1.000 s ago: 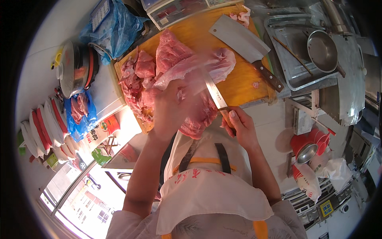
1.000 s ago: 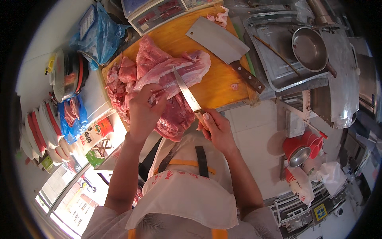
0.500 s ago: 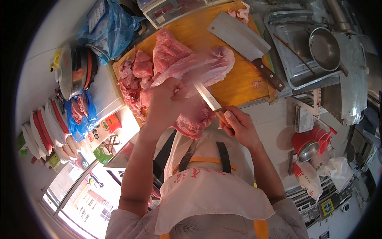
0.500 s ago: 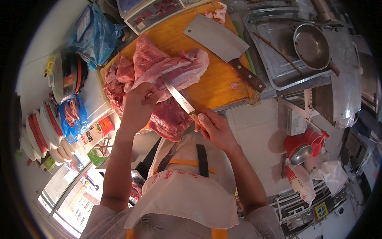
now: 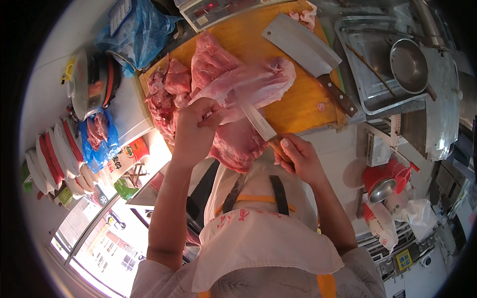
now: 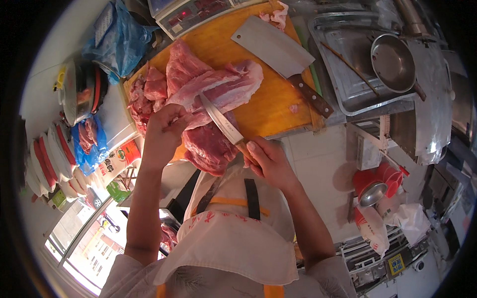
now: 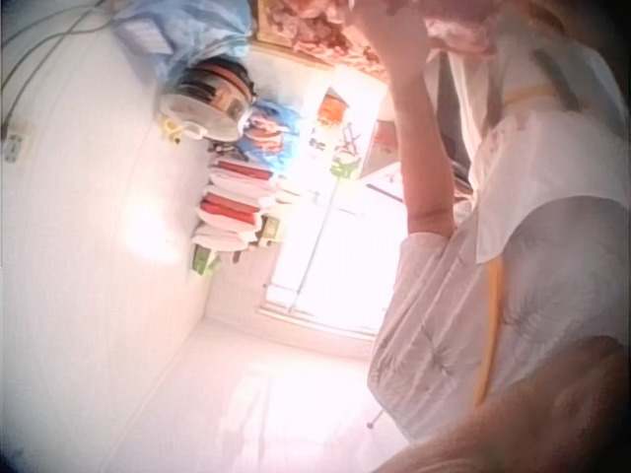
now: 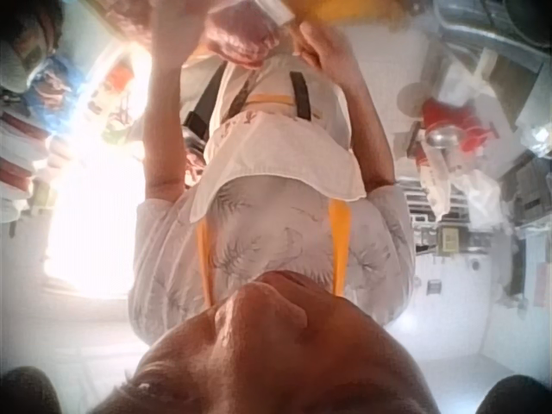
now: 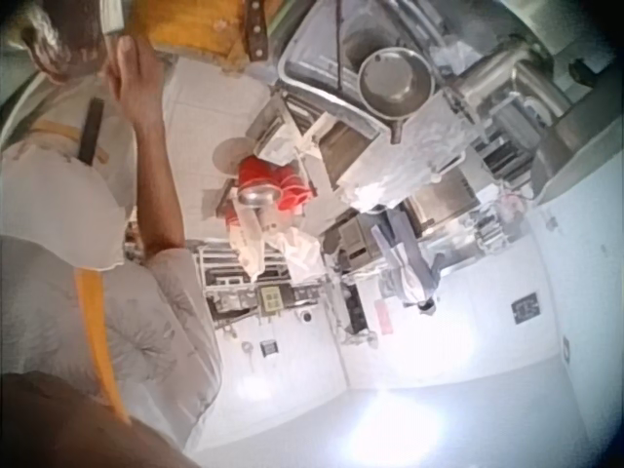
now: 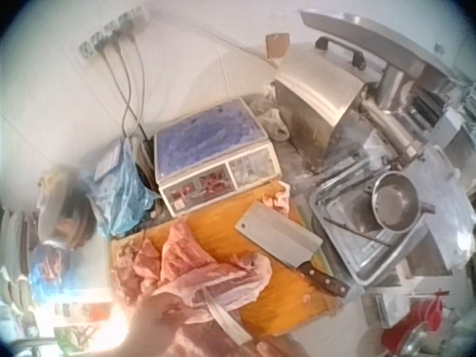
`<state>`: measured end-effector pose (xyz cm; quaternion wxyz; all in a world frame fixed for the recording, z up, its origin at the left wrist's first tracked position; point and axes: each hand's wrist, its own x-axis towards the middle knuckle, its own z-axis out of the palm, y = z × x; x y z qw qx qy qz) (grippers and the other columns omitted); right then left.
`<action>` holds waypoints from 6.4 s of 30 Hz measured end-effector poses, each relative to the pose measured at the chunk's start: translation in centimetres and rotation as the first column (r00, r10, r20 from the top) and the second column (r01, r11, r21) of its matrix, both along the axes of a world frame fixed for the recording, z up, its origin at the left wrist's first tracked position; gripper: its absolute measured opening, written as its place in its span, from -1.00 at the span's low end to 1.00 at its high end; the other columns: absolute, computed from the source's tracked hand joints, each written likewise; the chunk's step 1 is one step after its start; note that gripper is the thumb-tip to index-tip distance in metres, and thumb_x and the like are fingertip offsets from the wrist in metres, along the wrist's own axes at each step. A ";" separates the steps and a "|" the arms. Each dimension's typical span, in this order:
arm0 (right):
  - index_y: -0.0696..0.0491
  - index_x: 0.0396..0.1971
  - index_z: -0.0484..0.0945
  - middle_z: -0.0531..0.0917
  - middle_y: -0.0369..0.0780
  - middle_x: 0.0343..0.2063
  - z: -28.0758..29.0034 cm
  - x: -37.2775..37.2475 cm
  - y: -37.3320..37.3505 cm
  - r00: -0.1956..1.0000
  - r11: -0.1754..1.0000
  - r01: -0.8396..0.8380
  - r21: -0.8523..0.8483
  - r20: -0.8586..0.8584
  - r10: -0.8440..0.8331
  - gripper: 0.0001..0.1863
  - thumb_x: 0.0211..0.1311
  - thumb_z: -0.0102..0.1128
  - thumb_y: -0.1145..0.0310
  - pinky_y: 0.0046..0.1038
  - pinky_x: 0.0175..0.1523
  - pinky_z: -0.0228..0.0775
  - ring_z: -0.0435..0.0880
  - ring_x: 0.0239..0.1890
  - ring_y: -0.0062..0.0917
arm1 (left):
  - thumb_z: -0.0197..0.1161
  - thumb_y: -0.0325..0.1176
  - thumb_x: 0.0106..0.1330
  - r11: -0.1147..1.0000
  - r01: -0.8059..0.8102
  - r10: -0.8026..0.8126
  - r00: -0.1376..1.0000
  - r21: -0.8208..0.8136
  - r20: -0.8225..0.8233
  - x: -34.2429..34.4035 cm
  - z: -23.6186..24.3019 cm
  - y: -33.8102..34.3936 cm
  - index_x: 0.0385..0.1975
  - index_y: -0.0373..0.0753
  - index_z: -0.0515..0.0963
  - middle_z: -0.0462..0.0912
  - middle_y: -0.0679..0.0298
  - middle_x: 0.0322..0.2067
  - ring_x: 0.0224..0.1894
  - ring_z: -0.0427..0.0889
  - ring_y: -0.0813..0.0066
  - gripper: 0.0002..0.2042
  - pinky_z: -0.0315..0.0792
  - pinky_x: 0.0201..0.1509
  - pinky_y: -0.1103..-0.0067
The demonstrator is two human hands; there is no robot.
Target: The person uses a knife to trim and cut raw meat on a yellow cutting board, then places the cut pieces into a tray and stores them in a freezer. The person also handles a blue plastic bag and places meat inside it.
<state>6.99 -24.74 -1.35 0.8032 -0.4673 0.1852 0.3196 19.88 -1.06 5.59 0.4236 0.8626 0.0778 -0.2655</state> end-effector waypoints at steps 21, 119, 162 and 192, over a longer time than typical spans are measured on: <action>0.15 -0.01 0.55 0.56 -0.33 -0.53 2.2 -1.7 1.4 0.995 0.991 -0.080 -0.108 -0.059 0.074 -0.66 0.64 -0.10 0.20 -0.64 -0.52 0.18 0.34 -0.65 -0.76 | 0.14 -0.18 0.57 0.609 -0.671 0.493 0.738 -0.423 -0.461 -0.7 3.7 6.7 -0.44 -0.05 0.37 0.18 0.56 -0.60 -0.65 0.05 0.79 -0.73 -0.05 -0.62 0.72; 0.23 0.02 0.58 0.60 -0.32 -0.47 5.2 0.6 9.0 0.918 0.744 0.377 -0.551 0.331 -0.219 -0.68 0.54 0.16 0.26 -0.64 -0.47 0.25 0.39 -0.56 -0.79 | 0.37 -0.54 0.01 0.941 0.019 -0.199 0.837 0.338 0.509 -2.1 -1.4 10.7 -0.31 -0.32 0.62 0.69 0.08 -0.40 -0.37 0.72 0.21 -0.79 0.58 -0.26 0.40; 0.25 -0.07 0.23 0.58 0.22 -0.42 0.0 -2.6 29.1 0.877 0.569 0.337 -0.750 0.470 0.099 -0.79 0.51 0.00 0.46 -0.03 -0.39 0.45 0.61 -0.41 0.17 | 0.33 -0.55 0.13 1.000 -0.003 0.003 1.000 -0.027 0.026 0.6 -2.9 14.3 -0.54 -0.33 0.50 0.61 0.29 -0.53 -0.47 0.51 0.64 -0.89 0.39 -0.37 0.63; 0.19 -0.28 0.31 0.59 0.03 -0.58 2.0 -0.7 24.7 0.876 0.708 0.234 -0.666 0.460 0.143 -0.81 0.42 0.12 0.45 0.00 -0.38 0.39 0.63 -0.51 0.03 | 0.23 -0.64 0.18 0.772 -0.369 0.221 0.919 -0.517 -0.325 0.9 -3.3 18.2 -0.42 -0.41 0.51 0.54 0.19 -0.51 -0.47 0.52 0.44 -0.96 0.35 -0.38 0.52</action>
